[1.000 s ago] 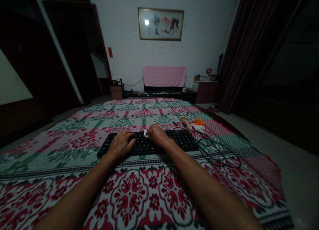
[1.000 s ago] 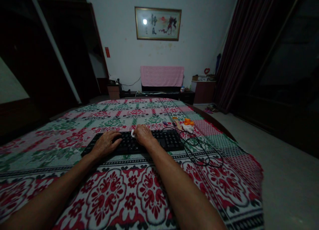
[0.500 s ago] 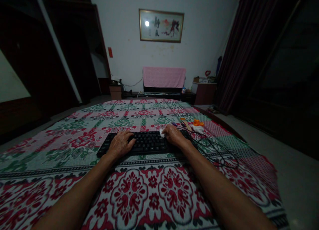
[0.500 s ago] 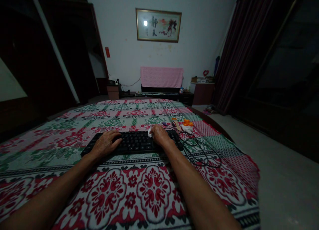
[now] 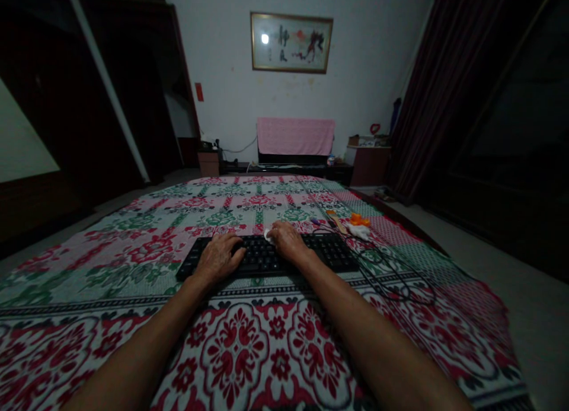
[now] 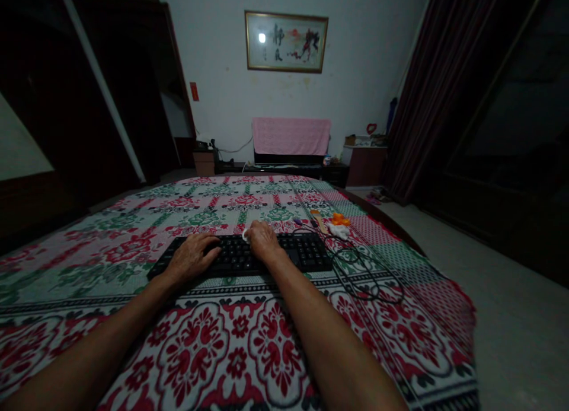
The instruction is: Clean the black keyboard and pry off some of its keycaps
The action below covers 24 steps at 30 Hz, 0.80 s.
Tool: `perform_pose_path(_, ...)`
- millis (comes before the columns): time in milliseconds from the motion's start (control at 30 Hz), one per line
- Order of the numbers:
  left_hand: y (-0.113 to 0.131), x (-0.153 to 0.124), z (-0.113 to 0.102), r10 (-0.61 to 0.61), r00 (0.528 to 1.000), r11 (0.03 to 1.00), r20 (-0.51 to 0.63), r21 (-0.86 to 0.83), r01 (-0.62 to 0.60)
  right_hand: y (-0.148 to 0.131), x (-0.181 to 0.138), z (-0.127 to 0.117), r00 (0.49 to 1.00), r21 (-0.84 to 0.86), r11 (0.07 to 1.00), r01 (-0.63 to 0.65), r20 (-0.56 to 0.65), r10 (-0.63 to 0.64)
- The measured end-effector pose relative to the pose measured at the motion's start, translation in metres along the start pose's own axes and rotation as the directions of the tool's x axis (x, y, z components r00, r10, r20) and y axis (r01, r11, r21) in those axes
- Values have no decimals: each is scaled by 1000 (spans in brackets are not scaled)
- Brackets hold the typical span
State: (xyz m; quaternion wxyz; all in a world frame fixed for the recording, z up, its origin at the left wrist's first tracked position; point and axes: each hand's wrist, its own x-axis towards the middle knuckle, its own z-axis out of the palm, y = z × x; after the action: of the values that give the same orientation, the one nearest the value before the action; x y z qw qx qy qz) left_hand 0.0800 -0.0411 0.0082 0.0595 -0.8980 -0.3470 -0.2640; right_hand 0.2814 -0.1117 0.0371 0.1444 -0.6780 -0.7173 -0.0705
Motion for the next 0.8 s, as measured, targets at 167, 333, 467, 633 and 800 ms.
perform_pose_path(167,0,0,0,-2,1000,1000,9,2,2,13,-7,-4,999,-2,999,-36,-24,36)
perform_pose_path(333,1,0,-1,-8,1000,1000,5,-15,8,36,-15,-7,994,-4,994,-110,-13,110)
perform_pose_path(467,1,0,-1,2,1000,1000,13,-9,-2,53,-22,-10,987,-11,987,-160,-3,160)
perform_pose_path(633,2,0,-3,4,1000,1000,5,-8,-4,61,-29,-15,965,-48,964,-261,-14,261)
perform_pose_path(800,2,0,-3,8,1000,1000,4,-3,-8,67,-33,-23,928,-65,926,-371,-17,371)
